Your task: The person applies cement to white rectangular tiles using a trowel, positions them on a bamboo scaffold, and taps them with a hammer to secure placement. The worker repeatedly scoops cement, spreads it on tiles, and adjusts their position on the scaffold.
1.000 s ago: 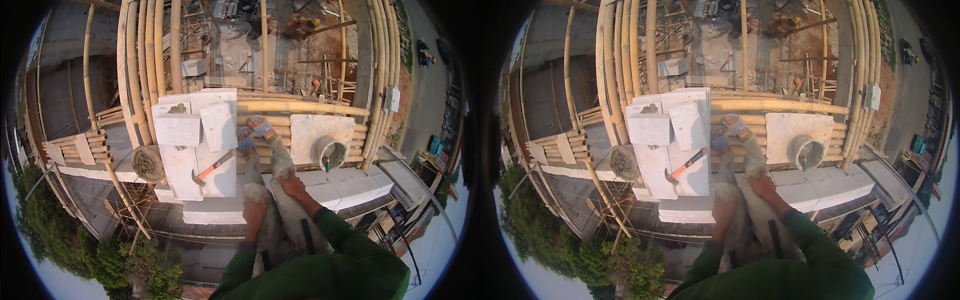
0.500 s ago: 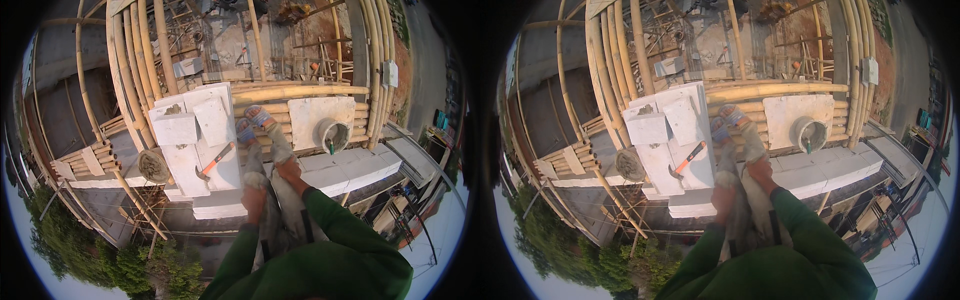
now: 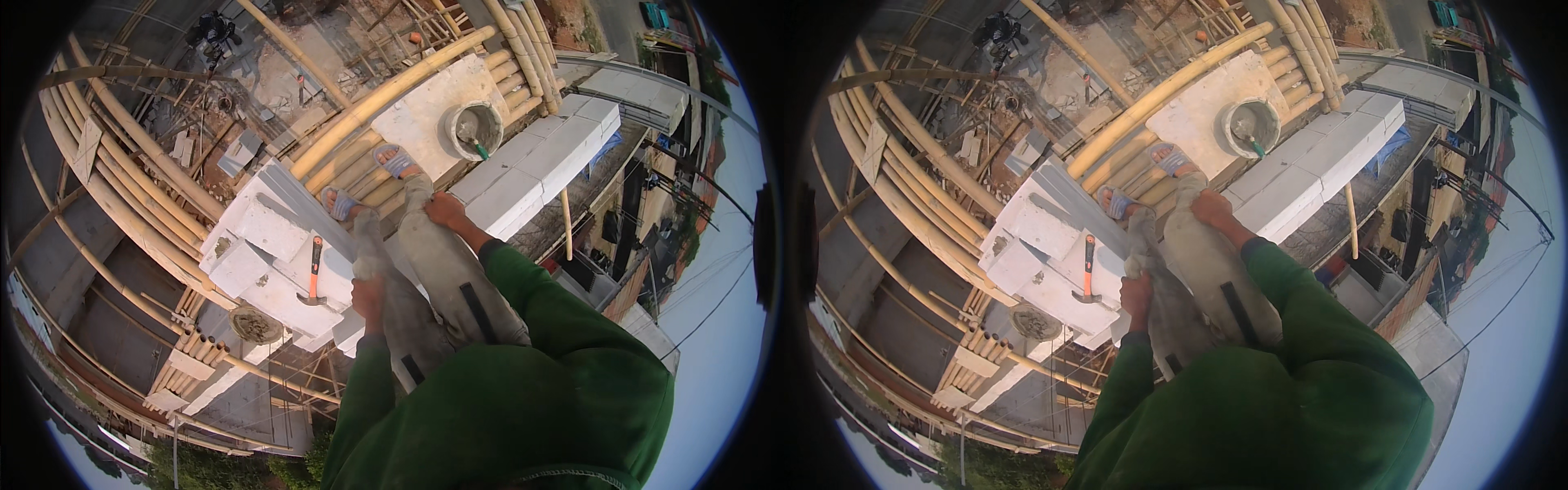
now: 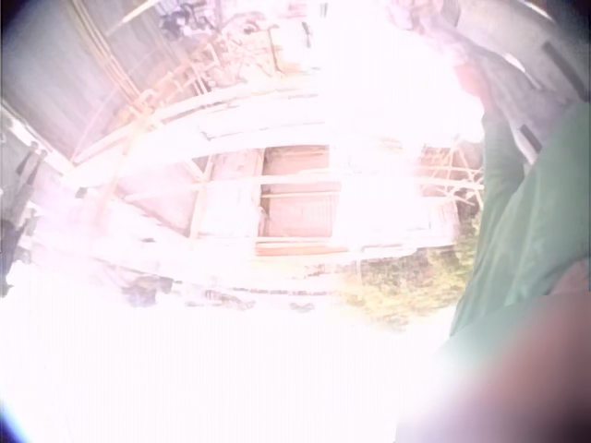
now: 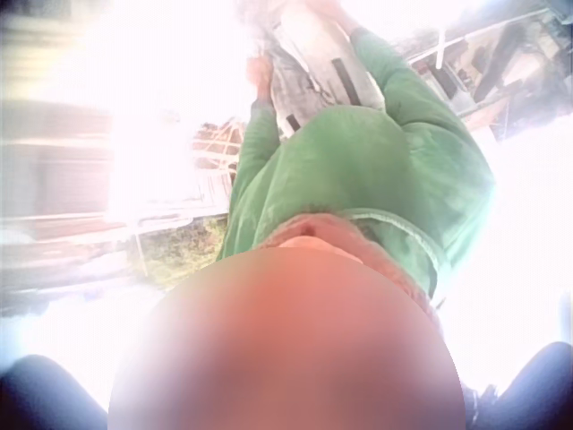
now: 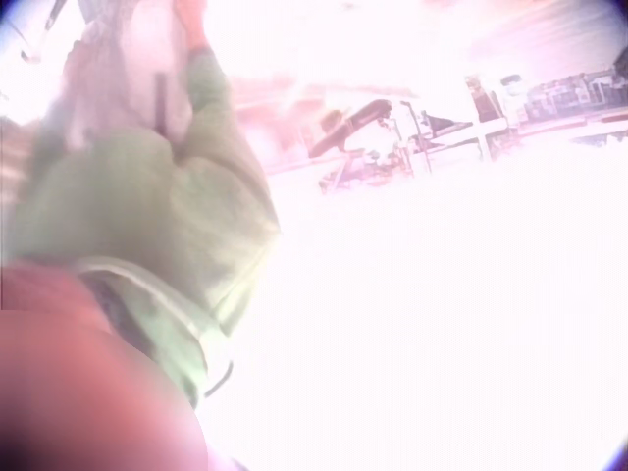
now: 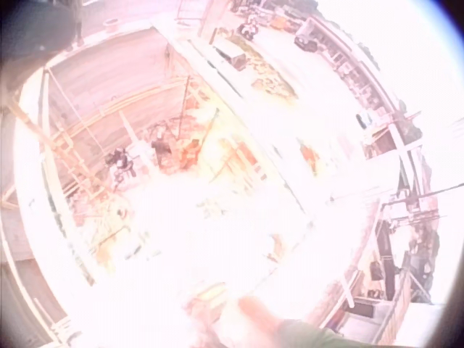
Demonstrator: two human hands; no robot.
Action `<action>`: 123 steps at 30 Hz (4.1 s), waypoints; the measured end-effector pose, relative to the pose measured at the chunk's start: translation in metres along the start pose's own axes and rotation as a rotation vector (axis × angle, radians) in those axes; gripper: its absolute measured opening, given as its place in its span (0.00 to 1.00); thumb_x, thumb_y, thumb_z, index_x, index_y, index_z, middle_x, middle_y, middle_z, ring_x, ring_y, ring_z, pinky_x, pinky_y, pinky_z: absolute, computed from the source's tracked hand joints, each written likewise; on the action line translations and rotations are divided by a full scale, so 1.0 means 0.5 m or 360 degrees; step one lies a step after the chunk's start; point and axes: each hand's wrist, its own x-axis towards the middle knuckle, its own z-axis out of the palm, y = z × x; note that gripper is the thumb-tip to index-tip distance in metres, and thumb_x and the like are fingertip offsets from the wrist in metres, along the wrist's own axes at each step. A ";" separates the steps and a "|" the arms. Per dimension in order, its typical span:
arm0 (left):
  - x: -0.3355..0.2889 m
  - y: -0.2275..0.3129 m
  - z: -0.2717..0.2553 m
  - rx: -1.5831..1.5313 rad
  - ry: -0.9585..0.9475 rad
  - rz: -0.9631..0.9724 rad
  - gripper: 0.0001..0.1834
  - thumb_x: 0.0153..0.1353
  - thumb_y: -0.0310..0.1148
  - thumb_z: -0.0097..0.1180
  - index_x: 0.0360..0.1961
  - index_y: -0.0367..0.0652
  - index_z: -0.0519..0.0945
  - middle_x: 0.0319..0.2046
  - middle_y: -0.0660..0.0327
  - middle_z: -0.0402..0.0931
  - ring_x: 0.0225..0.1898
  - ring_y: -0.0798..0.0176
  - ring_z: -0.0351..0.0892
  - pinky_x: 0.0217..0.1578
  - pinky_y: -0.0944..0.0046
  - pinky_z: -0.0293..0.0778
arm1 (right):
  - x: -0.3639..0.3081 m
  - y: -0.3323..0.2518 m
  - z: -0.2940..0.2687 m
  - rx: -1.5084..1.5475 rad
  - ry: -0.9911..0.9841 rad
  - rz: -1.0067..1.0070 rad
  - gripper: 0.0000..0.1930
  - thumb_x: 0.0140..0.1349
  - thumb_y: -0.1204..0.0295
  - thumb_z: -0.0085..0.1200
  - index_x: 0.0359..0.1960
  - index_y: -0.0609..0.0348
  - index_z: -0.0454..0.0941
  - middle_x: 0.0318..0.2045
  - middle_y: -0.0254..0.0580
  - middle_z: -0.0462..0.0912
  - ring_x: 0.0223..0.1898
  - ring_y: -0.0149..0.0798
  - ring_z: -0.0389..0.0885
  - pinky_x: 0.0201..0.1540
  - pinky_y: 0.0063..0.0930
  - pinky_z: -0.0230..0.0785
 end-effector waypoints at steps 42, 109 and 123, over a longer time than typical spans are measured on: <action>-0.204 0.024 0.123 -0.1426 0.0439 0.0238 0.31 0.61 0.49 0.60 0.59 0.37 0.78 0.48 0.42 0.83 0.53 0.38 0.83 0.52 0.45 0.79 | -0.138 -0.079 -0.296 0.0767 0.0241 -0.1397 0.20 0.80 0.62 0.46 0.35 0.63 0.82 0.24 0.30 0.76 0.21 0.25 0.64 0.22 0.25 0.54; -0.786 0.028 -0.079 -0.3666 0.1437 -0.0288 0.27 0.55 0.16 0.59 0.58 0.32 0.78 0.47 0.55 0.85 0.44 0.65 0.84 0.46 0.64 0.79 | -0.859 -0.360 -0.172 -0.3241 -0.0088 -0.3401 0.12 0.59 0.76 0.56 0.42 0.72 0.83 0.34 0.55 0.88 0.38 0.51 0.91 0.38 0.44 0.84; -0.765 0.065 -0.055 -0.3965 0.1414 -0.0129 0.28 0.54 0.16 0.56 0.60 0.30 0.76 0.48 0.54 0.83 0.43 0.64 0.84 0.45 0.63 0.81 | -0.678 -0.444 -0.090 -0.3730 -0.0710 -0.2256 0.04 0.59 0.73 0.57 0.30 0.60 0.82 0.20 0.40 0.82 0.20 0.39 0.82 0.22 0.40 0.75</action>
